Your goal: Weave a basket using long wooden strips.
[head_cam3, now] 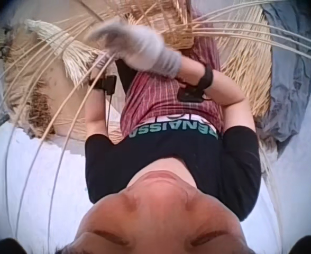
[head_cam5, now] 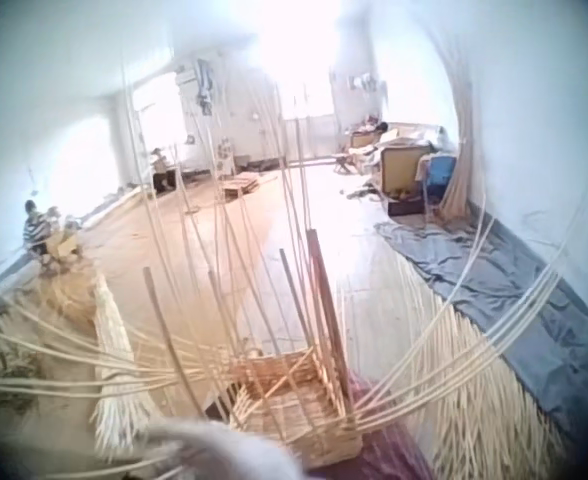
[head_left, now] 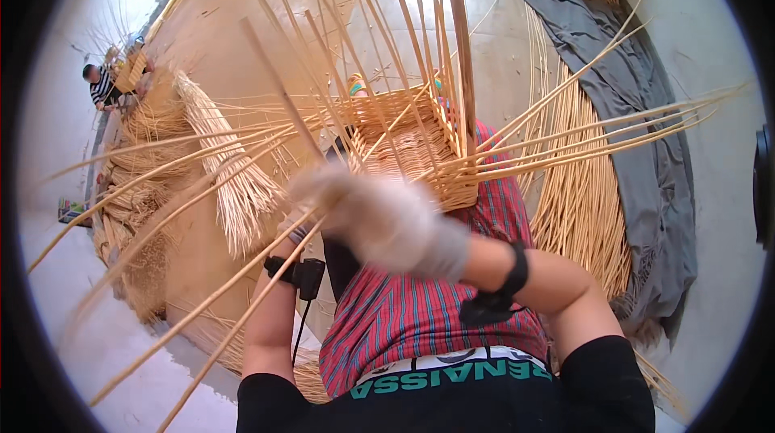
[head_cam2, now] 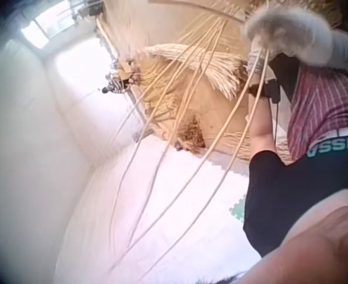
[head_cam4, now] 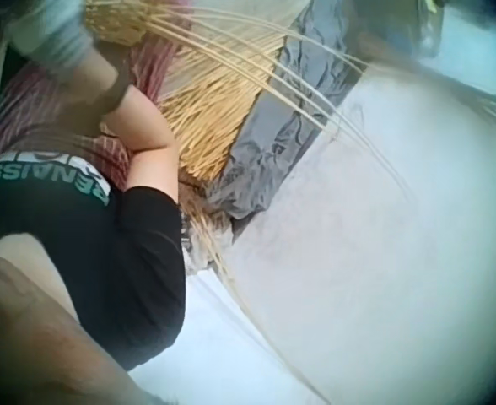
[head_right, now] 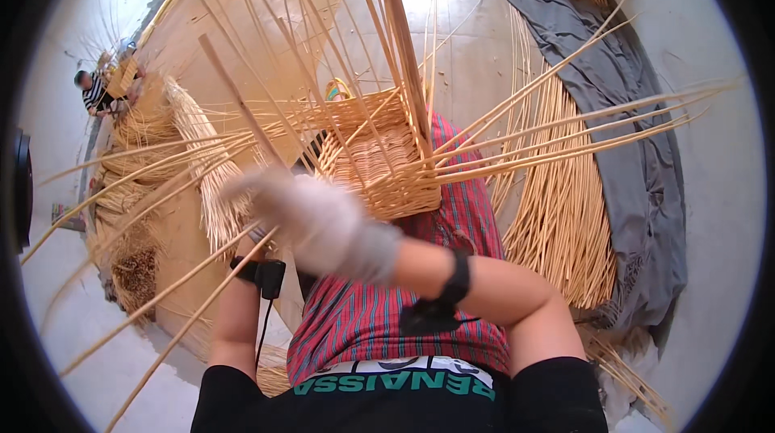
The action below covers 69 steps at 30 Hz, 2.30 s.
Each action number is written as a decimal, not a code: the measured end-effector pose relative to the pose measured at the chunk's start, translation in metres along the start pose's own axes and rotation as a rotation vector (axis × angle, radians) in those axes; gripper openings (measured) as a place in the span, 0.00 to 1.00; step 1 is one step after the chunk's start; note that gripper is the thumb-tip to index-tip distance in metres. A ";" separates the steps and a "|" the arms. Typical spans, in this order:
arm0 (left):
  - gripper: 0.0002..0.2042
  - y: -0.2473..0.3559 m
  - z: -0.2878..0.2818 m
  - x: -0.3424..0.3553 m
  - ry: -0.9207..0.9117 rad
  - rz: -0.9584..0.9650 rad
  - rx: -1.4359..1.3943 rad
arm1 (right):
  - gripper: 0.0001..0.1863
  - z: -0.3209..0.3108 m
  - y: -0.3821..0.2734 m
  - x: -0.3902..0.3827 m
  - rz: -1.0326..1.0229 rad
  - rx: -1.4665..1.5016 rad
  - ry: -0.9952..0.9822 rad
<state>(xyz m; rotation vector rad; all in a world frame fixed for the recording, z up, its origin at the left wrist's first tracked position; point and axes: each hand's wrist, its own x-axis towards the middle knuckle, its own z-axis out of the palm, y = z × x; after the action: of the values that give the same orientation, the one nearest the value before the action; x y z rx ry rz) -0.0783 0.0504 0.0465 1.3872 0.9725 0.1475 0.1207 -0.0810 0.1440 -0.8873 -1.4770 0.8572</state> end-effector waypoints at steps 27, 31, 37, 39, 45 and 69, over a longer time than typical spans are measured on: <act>0.16 0.009 0.106 0.016 0.529 -0.097 -0.211 | 0.40 -0.032 0.040 0.104 0.319 -0.562 0.110; 0.11 0.002 0.098 0.014 0.455 -0.037 -0.113 | 0.17 -0.060 0.058 -0.005 -0.140 -0.433 0.583; 0.35 0.015 0.100 0.029 0.833 0.238 0.411 | 0.05 -0.062 0.067 -0.082 0.197 -0.039 0.751; 0.35 0.026 0.102 0.032 0.801 0.159 0.347 | 0.05 -0.057 0.053 -0.067 -0.014 -0.186 0.518; 0.20 0.048 0.111 0.001 1.125 0.670 0.140 | 0.05 -0.127 0.026 -0.065 0.263 0.073 0.619; 0.10 0.032 0.178 0.040 0.243 0.274 -0.126 | 0.09 -0.195 0.089 -0.058 0.164 -0.104 1.121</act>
<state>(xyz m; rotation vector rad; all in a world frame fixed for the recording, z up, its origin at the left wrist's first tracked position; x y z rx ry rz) 0.0763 -0.0509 0.0332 1.4021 0.9496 0.5846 0.3242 -0.0879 0.0542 -1.2796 -0.4680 0.2620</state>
